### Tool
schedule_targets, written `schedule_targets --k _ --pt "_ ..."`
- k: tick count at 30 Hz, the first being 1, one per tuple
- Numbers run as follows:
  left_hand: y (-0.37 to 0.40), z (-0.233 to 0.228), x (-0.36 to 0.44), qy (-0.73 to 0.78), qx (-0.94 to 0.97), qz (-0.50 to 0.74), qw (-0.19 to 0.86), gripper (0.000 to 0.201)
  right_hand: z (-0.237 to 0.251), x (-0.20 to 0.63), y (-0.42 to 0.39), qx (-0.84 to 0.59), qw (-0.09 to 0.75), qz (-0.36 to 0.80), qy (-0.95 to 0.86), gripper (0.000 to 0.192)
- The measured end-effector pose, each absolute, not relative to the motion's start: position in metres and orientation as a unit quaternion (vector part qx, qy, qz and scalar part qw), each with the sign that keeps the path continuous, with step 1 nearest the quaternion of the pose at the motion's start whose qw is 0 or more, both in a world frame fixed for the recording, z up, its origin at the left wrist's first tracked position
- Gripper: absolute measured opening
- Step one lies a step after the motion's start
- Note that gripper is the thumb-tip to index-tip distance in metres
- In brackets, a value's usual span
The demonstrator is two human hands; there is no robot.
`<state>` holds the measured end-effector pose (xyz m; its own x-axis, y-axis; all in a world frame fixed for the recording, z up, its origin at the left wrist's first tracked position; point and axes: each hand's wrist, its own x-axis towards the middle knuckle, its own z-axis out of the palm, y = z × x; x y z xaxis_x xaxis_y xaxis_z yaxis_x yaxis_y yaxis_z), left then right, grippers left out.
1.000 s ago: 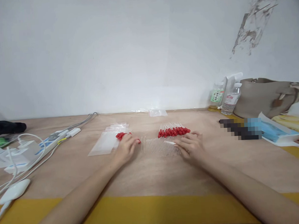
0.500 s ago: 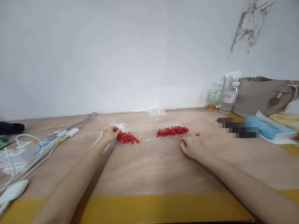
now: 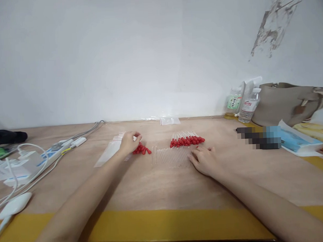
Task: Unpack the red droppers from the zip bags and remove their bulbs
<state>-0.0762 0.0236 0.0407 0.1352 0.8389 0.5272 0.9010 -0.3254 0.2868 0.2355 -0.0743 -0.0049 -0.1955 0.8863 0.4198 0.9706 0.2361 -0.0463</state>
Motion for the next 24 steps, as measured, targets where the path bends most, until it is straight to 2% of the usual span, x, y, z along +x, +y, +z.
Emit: schedule_targets --k 2,7,16,24 --pt "0.02 0.039 -0.054 -0.537 -0.79 -0.293 0.041 0.02 -0.005 0.234 -0.076 -0.582 0.212 -0.125 -0.775 0.034" --pt "0.018 0.031 -0.002 -0.48 -0.845 -0.238 0.006 0.016 -0.003 0.214 -0.082 -0.489 0.253 -0.102 -0.829 0.061" --pt "0.038 0.024 0.036 -0.51 -0.842 -0.162 -0.065 0.028 -0.001 0.167 -0.076 -0.479 0.232 -0.166 -0.83 0.067" --pt "0.039 0.038 0.051 -0.541 -0.831 -0.091 -0.09 0.033 -0.006 0.142 -0.066 -0.552 0.246 -0.158 -0.781 0.069"
